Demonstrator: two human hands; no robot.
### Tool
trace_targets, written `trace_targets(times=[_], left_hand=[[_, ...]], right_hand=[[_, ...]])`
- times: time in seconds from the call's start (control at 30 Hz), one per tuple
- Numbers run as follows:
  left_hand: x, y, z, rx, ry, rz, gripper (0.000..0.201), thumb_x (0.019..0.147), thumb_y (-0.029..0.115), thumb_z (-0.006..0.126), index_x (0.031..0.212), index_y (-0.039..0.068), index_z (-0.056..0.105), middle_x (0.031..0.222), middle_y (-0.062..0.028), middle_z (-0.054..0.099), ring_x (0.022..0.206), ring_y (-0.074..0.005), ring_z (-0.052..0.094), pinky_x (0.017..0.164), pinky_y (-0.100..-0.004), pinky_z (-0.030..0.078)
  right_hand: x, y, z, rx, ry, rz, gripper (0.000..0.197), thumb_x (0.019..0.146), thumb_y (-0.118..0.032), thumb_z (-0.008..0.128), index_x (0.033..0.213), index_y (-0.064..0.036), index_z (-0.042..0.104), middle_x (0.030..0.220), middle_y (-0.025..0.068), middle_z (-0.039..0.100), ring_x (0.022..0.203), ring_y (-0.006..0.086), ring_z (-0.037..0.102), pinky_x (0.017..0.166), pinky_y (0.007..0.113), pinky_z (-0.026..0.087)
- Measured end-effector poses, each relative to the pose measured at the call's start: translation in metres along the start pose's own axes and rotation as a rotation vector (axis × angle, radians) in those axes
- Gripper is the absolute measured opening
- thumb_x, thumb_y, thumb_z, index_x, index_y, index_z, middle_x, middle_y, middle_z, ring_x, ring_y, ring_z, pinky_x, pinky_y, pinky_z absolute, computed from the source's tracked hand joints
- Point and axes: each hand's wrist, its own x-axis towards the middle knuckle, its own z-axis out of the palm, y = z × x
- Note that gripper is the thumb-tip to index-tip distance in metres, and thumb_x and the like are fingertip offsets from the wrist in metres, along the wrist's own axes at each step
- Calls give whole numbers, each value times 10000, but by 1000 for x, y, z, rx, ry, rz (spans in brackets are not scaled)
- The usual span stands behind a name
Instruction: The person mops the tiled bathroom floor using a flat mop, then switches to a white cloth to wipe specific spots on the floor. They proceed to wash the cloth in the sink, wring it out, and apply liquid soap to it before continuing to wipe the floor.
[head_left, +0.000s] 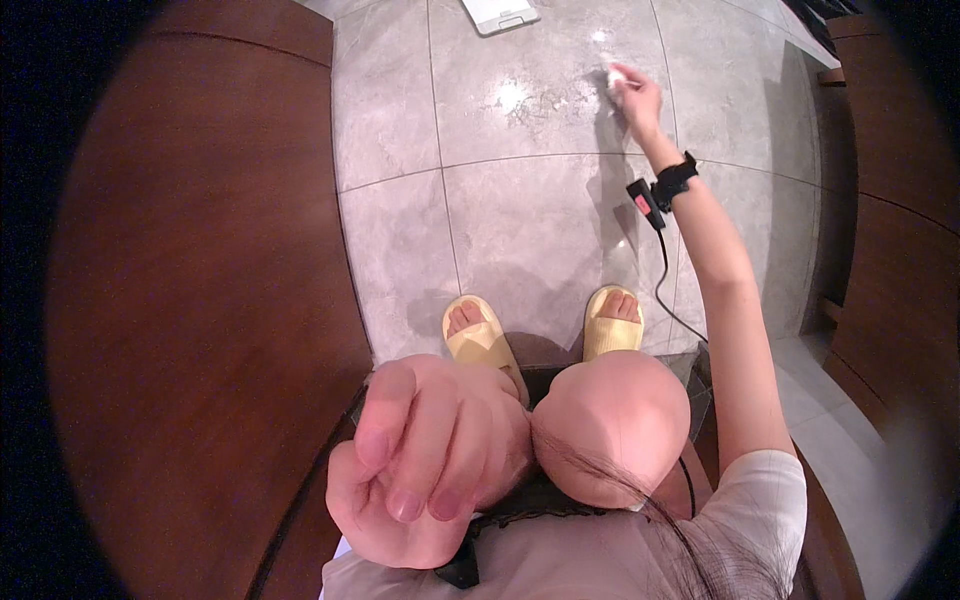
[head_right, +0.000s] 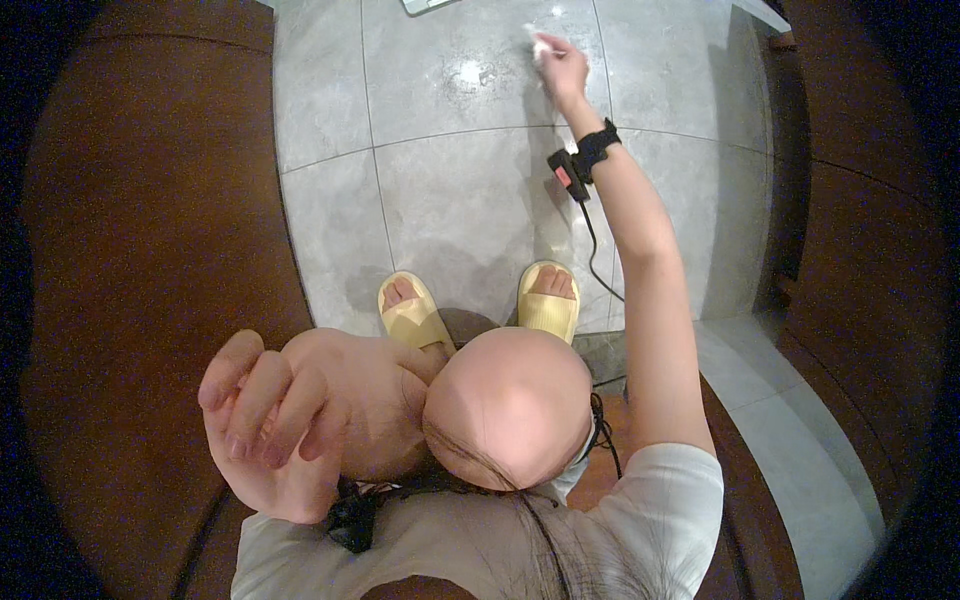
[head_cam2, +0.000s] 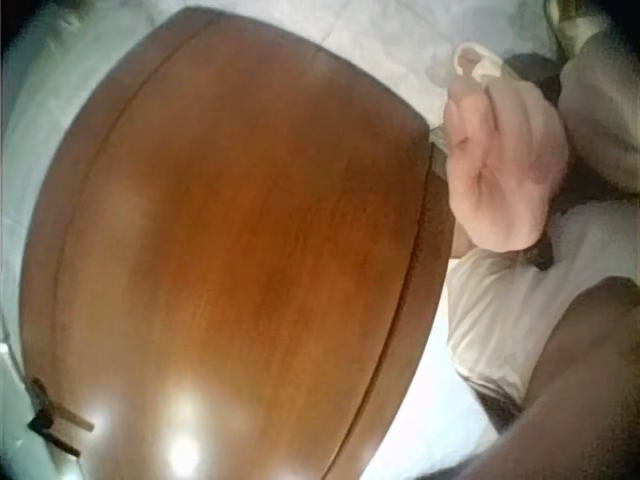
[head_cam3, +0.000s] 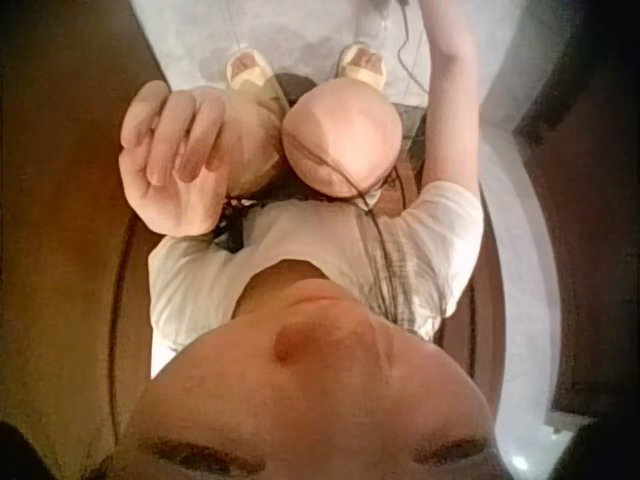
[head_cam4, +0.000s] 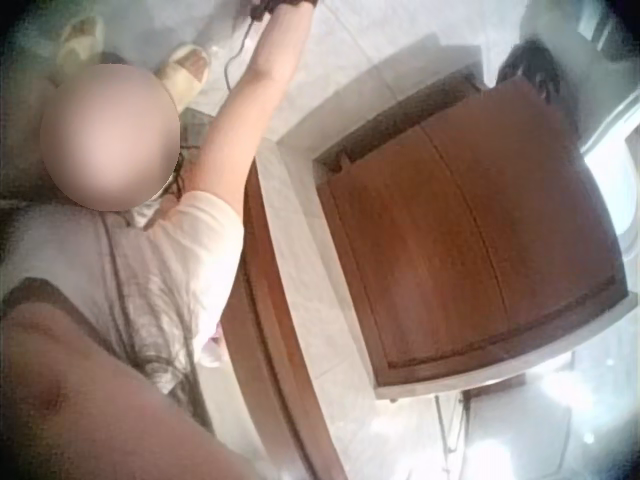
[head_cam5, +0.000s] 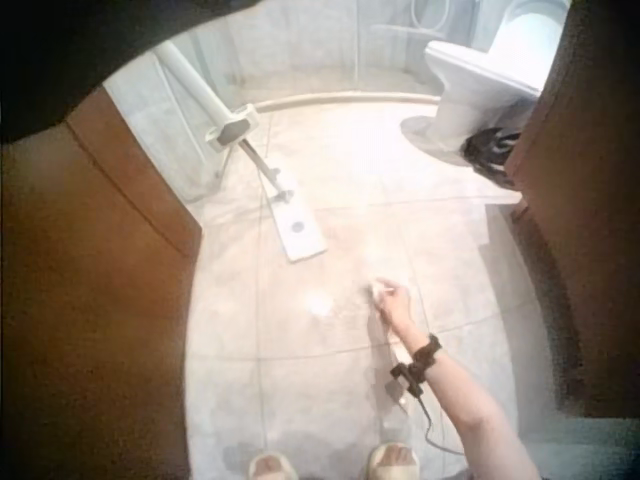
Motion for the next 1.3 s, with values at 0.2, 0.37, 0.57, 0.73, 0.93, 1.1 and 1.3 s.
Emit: trace_targets(times=[0.2,0.37,0.57,0.73,0.93,1.1,1.3], left_hand=[[-8,-5,-3,-1,-2,14,135,821,192,469,689,218,472,527,99,528,485,-70,501,430,-210,335],[-6,-13,1,5,-15,25,119,811,180,477,697,212,491,534,86,545,480,-76,499,422,-212,334],[-7,-14,-6,-27,-48,16,97,788,180,499,695,205,506,527,79,544,417,-81,477,393,-202,315],[-11,-5,-11,-40,-70,-2,89,783,192,502,694,199,503,527,80,540,411,-76,485,388,-198,309],[-12,0,-10,-31,-64,10,87,792,202,498,705,197,505,536,83,541,426,-75,496,394,-199,315],[-18,0,-16,-23,-87,6,89,792,203,502,704,192,499,537,79,542,435,-76,502,397,-201,322],[-25,-1,-24,-63,-121,0,104,793,201,507,691,185,493,533,74,540,435,-77,505,398,-200,325]], right_hand=[[1,9,14,-441,175,-172,264,762,-59,497,959,-109,666,813,151,641,748,277,608,726,337,463],[-14,11,51,-208,-116,-153,257,784,-67,494,975,-110,659,839,129,645,779,223,607,726,312,463],[-40,-16,73,-154,-400,-205,269,814,-29,463,1003,-102,639,941,100,618,847,212,584,771,318,447],[-55,-26,75,-719,-528,-735,248,791,-127,473,953,-132,660,1005,93,567,958,262,531,852,370,413],[-71,-43,76,-761,-350,-669,209,724,-285,623,836,-108,631,912,99,560,883,272,535,776,393,437],[-85,-45,89,-888,-156,-625,391,656,-327,713,905,-64,565,904,120,542,870,285,530,747,388,450],[-88,-45,100,-968,-85,-574,400,649,-267,720,953,-62,560,934,131,533,865,296,525,757,398,445]])
